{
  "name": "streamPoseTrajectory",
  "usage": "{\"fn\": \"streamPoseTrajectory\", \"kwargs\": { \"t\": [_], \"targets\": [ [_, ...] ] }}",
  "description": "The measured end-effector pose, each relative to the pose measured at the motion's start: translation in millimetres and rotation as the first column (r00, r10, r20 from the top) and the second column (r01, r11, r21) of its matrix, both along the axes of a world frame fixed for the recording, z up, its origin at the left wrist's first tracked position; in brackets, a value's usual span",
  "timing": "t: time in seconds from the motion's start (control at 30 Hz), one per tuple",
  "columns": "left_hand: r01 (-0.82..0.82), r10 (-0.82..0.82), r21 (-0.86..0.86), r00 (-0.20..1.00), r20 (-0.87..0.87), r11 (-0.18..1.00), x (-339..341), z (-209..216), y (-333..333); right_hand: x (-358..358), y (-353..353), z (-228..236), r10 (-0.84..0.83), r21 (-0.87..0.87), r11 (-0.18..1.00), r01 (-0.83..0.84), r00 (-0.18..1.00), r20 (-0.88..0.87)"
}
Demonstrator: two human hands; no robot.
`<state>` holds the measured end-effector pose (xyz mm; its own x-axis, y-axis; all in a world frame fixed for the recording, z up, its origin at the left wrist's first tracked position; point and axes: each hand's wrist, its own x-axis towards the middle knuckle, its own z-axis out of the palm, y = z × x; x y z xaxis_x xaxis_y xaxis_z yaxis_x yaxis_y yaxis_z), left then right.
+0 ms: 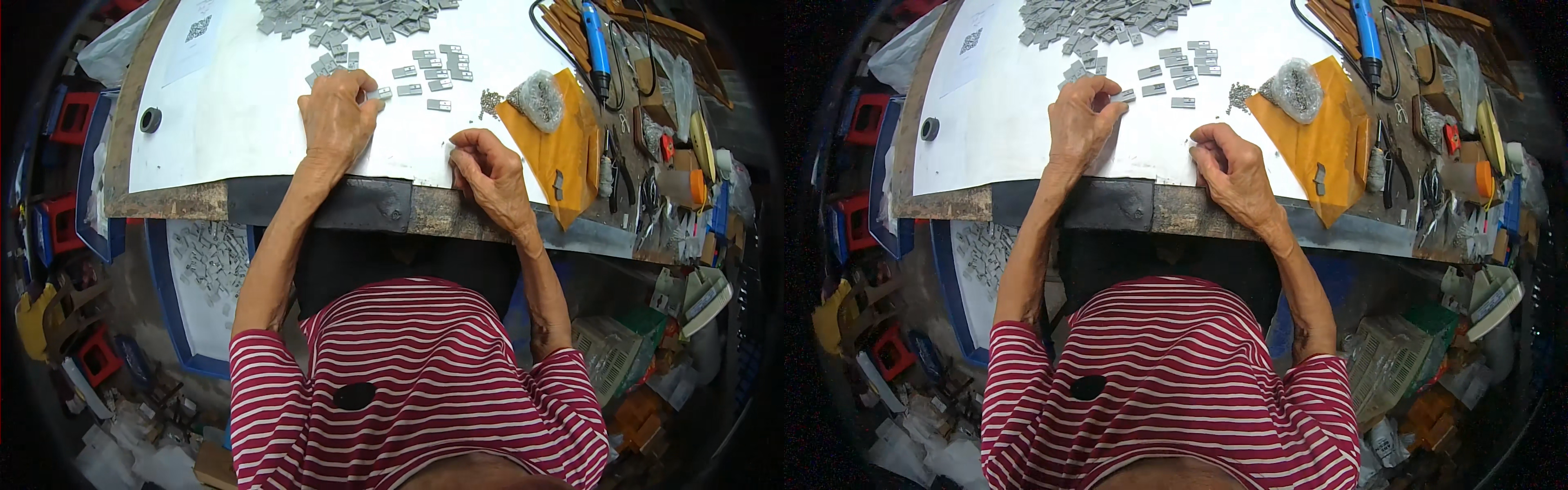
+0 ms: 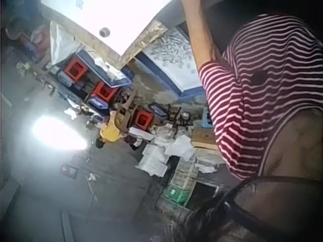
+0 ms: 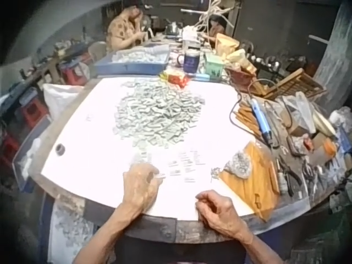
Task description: Assembling small metal components by hand at a workbench.
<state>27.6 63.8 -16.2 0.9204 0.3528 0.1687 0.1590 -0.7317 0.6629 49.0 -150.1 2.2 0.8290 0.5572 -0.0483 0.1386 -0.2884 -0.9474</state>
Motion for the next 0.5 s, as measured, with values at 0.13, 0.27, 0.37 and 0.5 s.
{"fn": "streamPoseTrajectory", "kwargs": {
  "t": [0.13, 0.27, 0.37, 0.5],
  "targets": [
    [-0.006, 0.006, -0.024, 1.000, 0.009, 1.000, -0.4, -0.3, -2.5, 0.6, -4.3, -2.8, -0.012, -0.006, 1.000, 0.013, 0.999, 0.031],
    [0.006, -0.006, -0.011, 0.999, 0.035, 1.000, -2.9, -1.9, -1.9, -0.2, -5.6, -0.7, 0.002, -0.010, 1.000, -0.002, 1.000, 0.013],
    [0.022, -0.022, 0.000, 0.998, 0.053, 1.000, -4.0, -2.9, -1.0, -0.2, -7.6, -0.3, 0.001, 0.004, 1.000, -0.001, 1.000, -0.010],
    [0.048, -0.054, 0.066, 0.995, 0.084, 0.997, -5.7, -5.5, -1.1, 0.3, -10.7, -2.6, 0.007, 0.023, 1.000, -0.007, 1.000, -0.015]
  ]
}}
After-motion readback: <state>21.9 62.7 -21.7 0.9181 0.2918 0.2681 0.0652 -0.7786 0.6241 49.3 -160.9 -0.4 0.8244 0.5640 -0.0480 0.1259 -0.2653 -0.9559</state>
